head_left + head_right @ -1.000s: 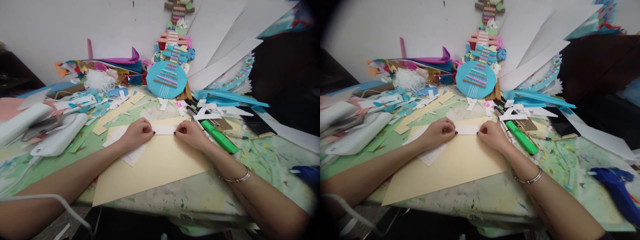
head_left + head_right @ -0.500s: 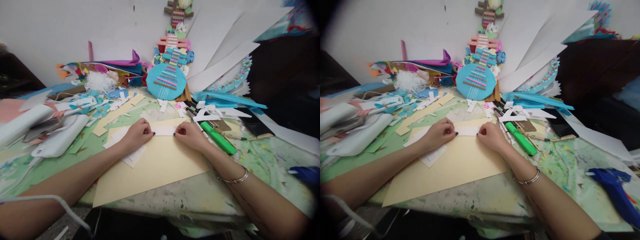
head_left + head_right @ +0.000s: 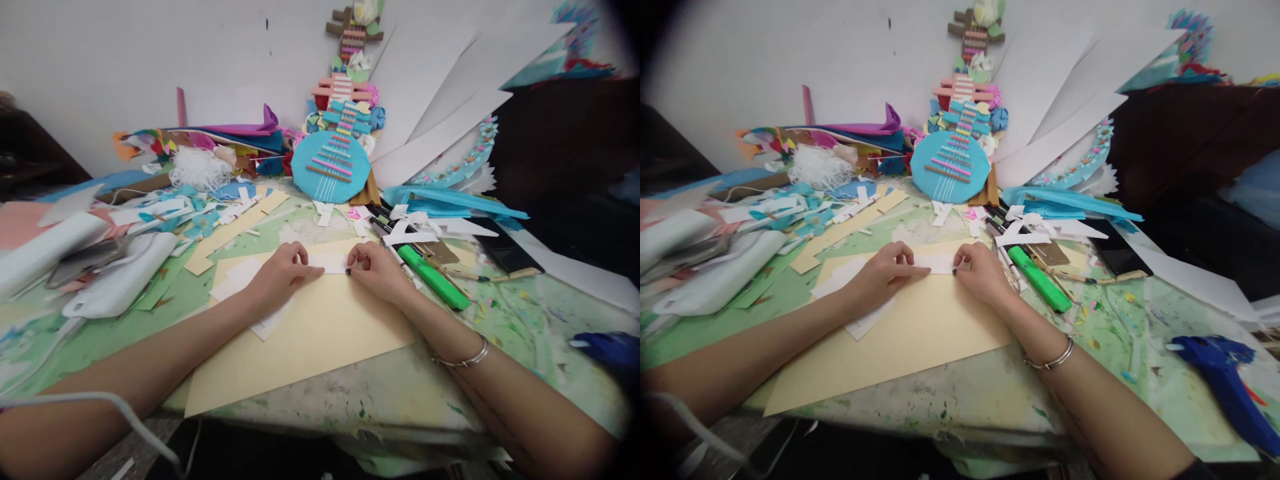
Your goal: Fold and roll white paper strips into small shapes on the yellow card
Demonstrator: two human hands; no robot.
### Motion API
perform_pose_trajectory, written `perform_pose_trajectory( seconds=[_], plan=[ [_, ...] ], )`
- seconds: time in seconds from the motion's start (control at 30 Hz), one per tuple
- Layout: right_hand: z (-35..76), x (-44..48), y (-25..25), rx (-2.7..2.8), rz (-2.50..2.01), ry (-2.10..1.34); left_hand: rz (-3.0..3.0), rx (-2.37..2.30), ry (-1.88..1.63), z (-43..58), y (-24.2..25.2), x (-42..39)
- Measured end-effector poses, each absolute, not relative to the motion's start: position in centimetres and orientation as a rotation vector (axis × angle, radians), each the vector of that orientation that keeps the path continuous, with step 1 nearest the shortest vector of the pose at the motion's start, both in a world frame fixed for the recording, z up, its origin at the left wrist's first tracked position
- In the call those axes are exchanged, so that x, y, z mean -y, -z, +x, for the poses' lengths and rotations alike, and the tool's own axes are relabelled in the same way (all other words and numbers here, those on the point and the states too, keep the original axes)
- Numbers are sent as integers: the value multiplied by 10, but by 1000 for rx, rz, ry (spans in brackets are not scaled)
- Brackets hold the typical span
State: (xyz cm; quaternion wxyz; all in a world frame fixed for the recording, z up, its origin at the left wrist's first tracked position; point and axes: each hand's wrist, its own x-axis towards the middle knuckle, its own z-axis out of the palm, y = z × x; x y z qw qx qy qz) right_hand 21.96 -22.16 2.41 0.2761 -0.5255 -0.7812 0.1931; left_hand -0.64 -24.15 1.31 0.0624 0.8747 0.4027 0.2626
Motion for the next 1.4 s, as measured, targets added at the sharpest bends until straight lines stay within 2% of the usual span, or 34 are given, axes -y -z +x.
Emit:
perform_pose_trajectory(
  seconds=[0.27,0.57,0.67,0.87,1.0,1.4],
  plan=[
    [217,226,-23,2116,-1281,-557,2829,-1168,-681,-4,-18,244],
    [207,250,-28,2466,-1175,69,3198,-1367,-269,19,-31,269],
    [200,263,-30,2549,-1201,161,3165,-1466,-181,27,-28,279],
    [198,278,-22,2537,-1308,182,3012,-1801,-347,30,-3,296],
    [198,284,-16,2515,-1389,191,2895,-1832,-439,29,7,302],
    [201,295,-17,2430,-1571,182,2683,-1853,-526,27,-11,309]
  ],
)
